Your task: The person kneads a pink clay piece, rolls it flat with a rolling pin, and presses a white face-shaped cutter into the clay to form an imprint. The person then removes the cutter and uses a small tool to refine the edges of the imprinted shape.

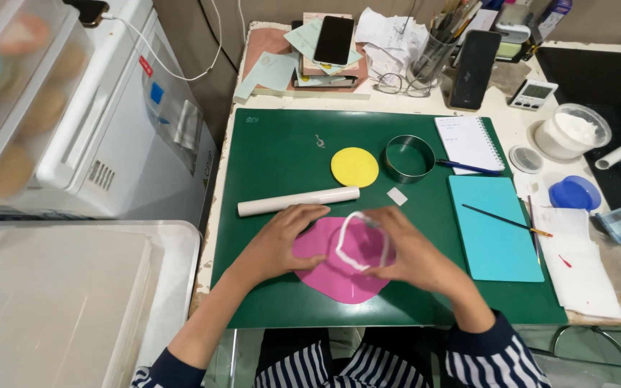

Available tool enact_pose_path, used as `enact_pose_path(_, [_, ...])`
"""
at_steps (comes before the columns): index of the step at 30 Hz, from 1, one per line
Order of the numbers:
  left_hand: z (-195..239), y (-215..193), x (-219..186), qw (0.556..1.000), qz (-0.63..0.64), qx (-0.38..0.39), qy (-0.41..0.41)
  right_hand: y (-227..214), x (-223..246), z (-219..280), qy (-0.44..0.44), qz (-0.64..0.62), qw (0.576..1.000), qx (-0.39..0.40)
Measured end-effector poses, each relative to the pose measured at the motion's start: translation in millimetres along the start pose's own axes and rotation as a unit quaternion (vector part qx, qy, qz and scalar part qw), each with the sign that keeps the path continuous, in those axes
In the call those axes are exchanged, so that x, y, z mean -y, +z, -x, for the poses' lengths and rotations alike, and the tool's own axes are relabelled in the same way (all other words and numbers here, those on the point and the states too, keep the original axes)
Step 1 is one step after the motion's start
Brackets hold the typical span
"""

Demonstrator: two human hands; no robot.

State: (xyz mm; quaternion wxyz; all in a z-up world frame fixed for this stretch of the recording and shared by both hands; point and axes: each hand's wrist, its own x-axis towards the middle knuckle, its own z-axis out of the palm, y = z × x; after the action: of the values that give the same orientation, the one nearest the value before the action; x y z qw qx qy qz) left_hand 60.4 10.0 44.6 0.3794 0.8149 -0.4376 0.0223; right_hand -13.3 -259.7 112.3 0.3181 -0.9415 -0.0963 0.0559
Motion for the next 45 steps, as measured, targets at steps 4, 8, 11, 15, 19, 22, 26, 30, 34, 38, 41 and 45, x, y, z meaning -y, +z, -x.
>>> enact_pose_path(4, [2,11,0,0.998,-0.007,0.058,-0.022,22,5,-11,-0.100,-0.033,0.990,0.099])
enact_pose_path(8, [7,23,5,0.995,-0.078,0.061,-0.019,32,-7,-21,-0.120,-0.004,0.986,0.118])
enact_pose_path(11, [7,22,5,0.994,-0.090,0.061,-0.016,26,4,-17,-0.104,0.001,0.988,0.117])
enact_pose_path(15, [9,16,3,0.993,-0.083,0.075,-0.021,27,-7,-11,-0.081,0.025,0.992,0.098])
enact_pose_path(19, [10,10,4,0.993,-0.063,0.095,-0.027,37,-22,-7,-0.069,0.012,0.996,0.061])
enact_pose_path(22, [8,6,3,0.991,-0.055,0.110,-0.049,42,-27,-7,-0.058,0.003,0.997,0.050])
enact_pose_path(26, [7,5,3,0.986,-0.051,0.134,-0.084,42,-28,-8,-0.064,0.039,0.996,0.039])
enact_pose_path(30, [7,7,9,0.986,-0.040,0.133,-0.087,41,-22,-7,-0.061,0.035,0.997,0.041])
enact_pose_path(34, [4,6,8,0.984,-0.035,0.149,-0.094,43,-22,-6,-0.058,0.024,0.997,0.036])
enact_pose_path(38, [3,7,9,0.983,-0.042,0.155,-0.093,45,-19,-4,-0.069,0.068,0.995,0.037])
enact_pose_path(41, [3,5,7,0.982,-0.044,0.158,-0.094,43,-14,-2,-0.074,0.060,0.994,0.045])
enact_pose_path(45, [3,5,9,0.982,-0.052,0.163,-0.085,44,-17,-6,-0.082,0.087,0.992,0.037])
